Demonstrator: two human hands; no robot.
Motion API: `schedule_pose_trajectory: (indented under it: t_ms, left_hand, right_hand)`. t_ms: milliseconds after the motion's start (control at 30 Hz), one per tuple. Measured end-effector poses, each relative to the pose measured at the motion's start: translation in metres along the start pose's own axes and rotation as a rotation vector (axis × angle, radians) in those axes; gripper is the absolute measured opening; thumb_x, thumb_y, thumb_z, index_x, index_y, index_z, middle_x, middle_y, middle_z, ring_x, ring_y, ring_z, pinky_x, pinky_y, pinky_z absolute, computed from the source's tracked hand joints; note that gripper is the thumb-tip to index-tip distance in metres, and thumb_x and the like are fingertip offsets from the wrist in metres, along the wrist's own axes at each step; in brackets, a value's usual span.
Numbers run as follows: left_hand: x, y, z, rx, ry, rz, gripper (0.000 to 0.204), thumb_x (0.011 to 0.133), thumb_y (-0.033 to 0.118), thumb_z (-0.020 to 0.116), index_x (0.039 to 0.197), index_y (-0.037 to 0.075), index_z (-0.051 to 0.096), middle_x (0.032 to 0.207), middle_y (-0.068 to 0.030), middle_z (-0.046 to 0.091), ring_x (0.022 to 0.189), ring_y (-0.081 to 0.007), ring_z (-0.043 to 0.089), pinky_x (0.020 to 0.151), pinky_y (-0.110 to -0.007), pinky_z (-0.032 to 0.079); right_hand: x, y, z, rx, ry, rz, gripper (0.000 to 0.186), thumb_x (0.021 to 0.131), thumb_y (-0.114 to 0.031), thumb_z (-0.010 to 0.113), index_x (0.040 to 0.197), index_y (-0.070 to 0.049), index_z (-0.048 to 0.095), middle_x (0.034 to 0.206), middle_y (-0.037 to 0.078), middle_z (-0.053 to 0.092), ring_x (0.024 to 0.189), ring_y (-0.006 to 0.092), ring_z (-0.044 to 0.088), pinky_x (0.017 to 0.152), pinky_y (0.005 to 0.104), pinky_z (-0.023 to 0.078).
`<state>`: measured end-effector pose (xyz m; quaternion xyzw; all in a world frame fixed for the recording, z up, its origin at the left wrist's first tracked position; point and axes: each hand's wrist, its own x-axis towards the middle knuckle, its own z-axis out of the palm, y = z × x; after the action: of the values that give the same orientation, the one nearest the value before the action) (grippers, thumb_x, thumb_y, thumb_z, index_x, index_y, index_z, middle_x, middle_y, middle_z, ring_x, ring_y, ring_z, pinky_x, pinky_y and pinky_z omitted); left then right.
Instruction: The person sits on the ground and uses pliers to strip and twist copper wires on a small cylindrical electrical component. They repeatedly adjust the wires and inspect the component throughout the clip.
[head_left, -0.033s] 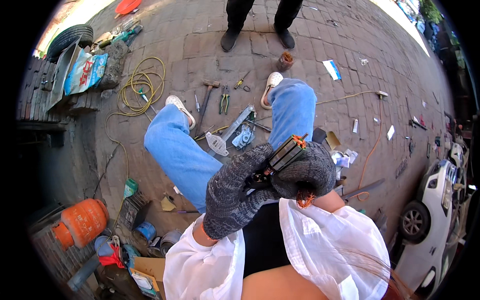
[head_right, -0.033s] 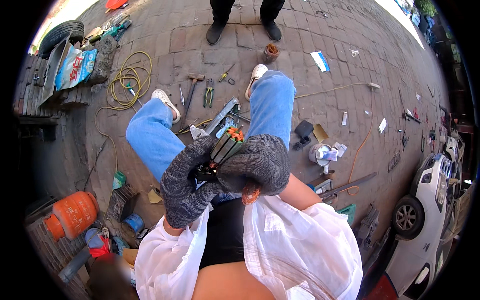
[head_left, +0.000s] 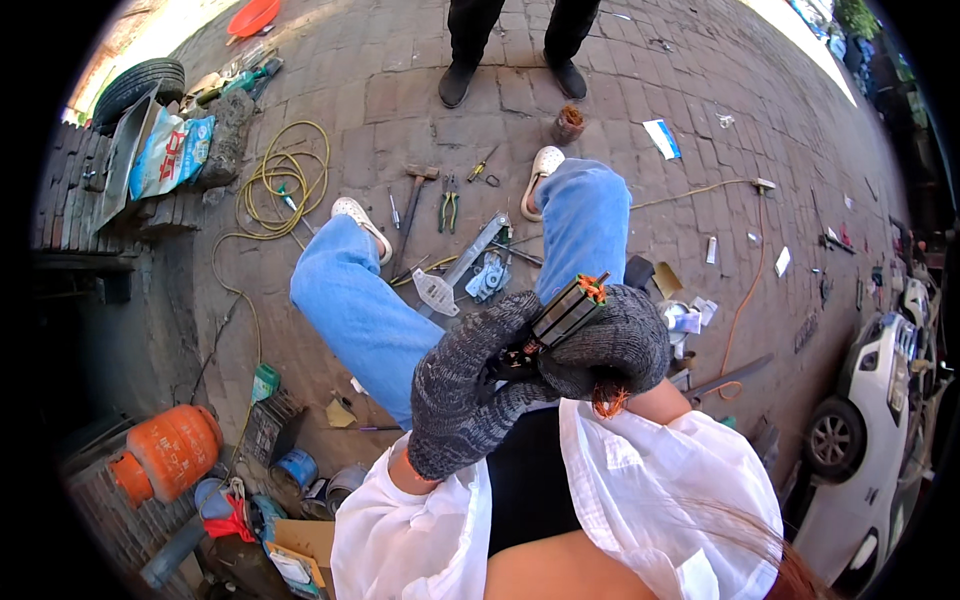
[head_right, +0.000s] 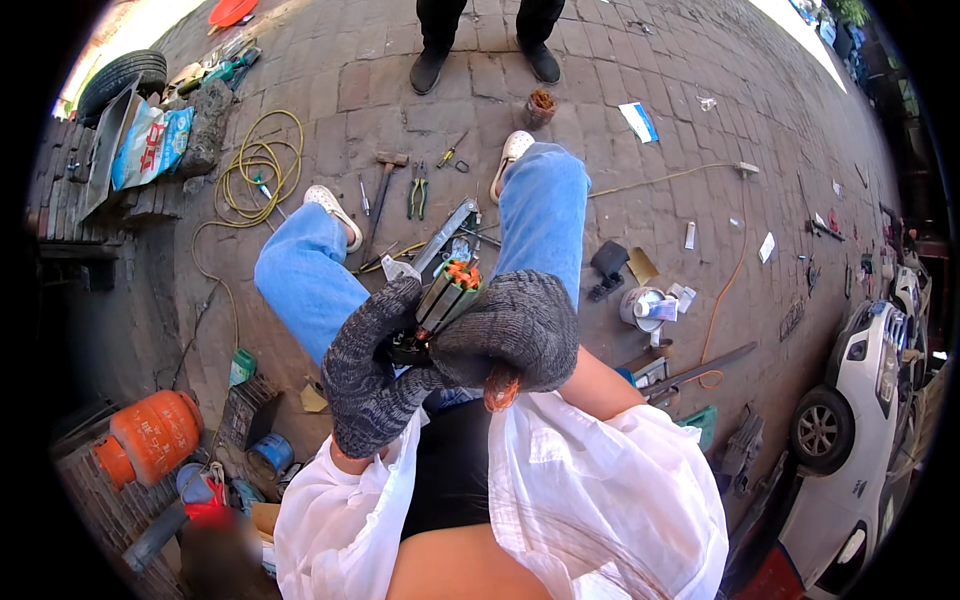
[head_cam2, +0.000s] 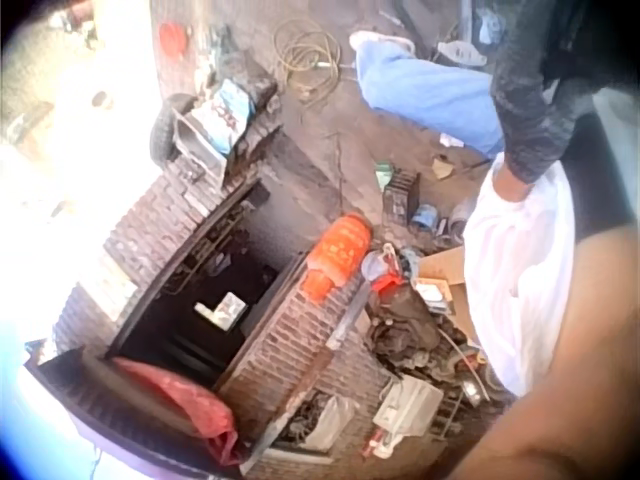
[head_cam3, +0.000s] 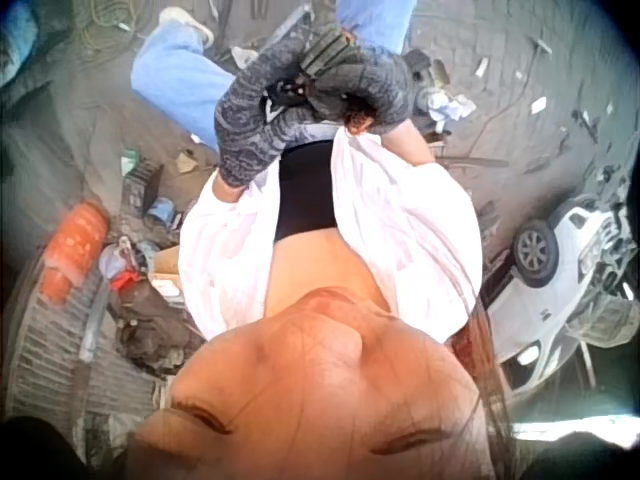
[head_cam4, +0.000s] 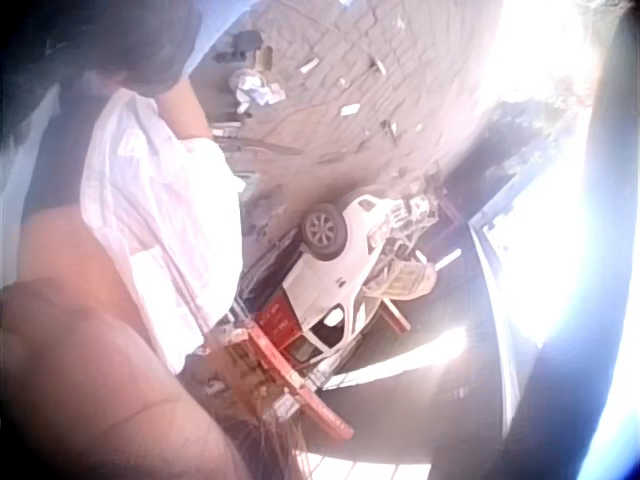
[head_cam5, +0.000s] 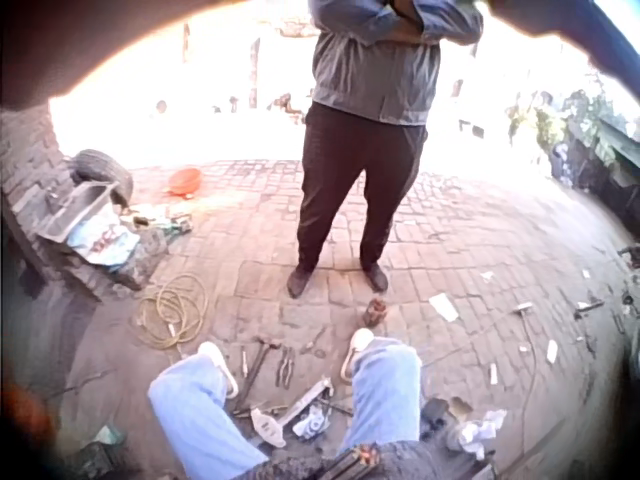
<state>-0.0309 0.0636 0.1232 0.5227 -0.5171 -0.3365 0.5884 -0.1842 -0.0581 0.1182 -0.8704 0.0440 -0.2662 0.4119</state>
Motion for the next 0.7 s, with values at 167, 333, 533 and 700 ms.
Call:
schedule_pose_trajectory:
  t_ms: [167, 333, 533, 700]
  left_hand:
    - [-0.005, -0.012, 0.002, -0.016, 0.041, -0.011, 0.065, 0.064, 0.02, 0.078, 0.117, -0.002, 0.049, 0.114, -0.0144, 0.054, 0.1, -0.0218, 0.055, 0.086, -0.033, 0.044]
    - [-0.001, -0.015, 0.001, -0.029, 0.035, 0.001, 0.062, 0.07, 0.023, 0.074, 0.12, 0.0, 0.046, 0.114, -0.0153, 0.054, 0.095, -0.0227, 0.058, 0.081, -0.032, 0.047]
    - [-0.007, -0.015, 0.004, -0.721, 0.066, -0.291, 0.076, 0.065, 0.023, 0.076, 0.127, 0.001, 0.038, 0.119, -0.0168, 0.05, 0.103, -0.0289, 0.055, 0.074, -0.032, 0.051]
    - [-0.008, -0.013, 0.007, -0.86, 0.079, -0.341, 0.076, 0.065, 0.022, 0.076, 0.127, 0.001, 0.038, 0.116, -0.0175, 0.052, 0.098, -0.026, 0.057, 0.067, -0.028, 0.051]
  right_hand:
    - [-0.011, 0.004, 0.004, -0.137, -0.029, -0.058, 0.053, 0.058, -0.044, 0.069, 0.1, -0.014, 0.061, 0.075, 0.005, 0.061, 0.06, 0.0266, 0.058, 0.053, 0.0337, 0.045]
    - [-0.006, -0.003, 0.021, -0.301, 0.054, -0.122, 0.048, 0.059, -0.032, 0.072, 0.104, -0.018, 0.061, 0.071, 0.002, 0.06, 0.054, 0.0204, 0.057, 0.04, 0.0322, 0.037]
    - [0.003, -0.018, 0.0, -0.059, 0.267, -0.071, 0.043, 0.06, -0.017, 0.074, 0.101, -0.013, 0.062, 0.062, 0.004, 0.058, 0.049, 0.0201, 0.056, 0.043, 0.0281, 0.039]
    - [0.004, -0.023, 0.009, 0.055, 0.636, 0.175, 0.035, 0.062, -0.013, 0.078, 0.092, -0.005, 0.062, 0.07, 0.006, 0.062, 0.057, 0.0139, 0.058, 0.051, 0.0255, 0.046]
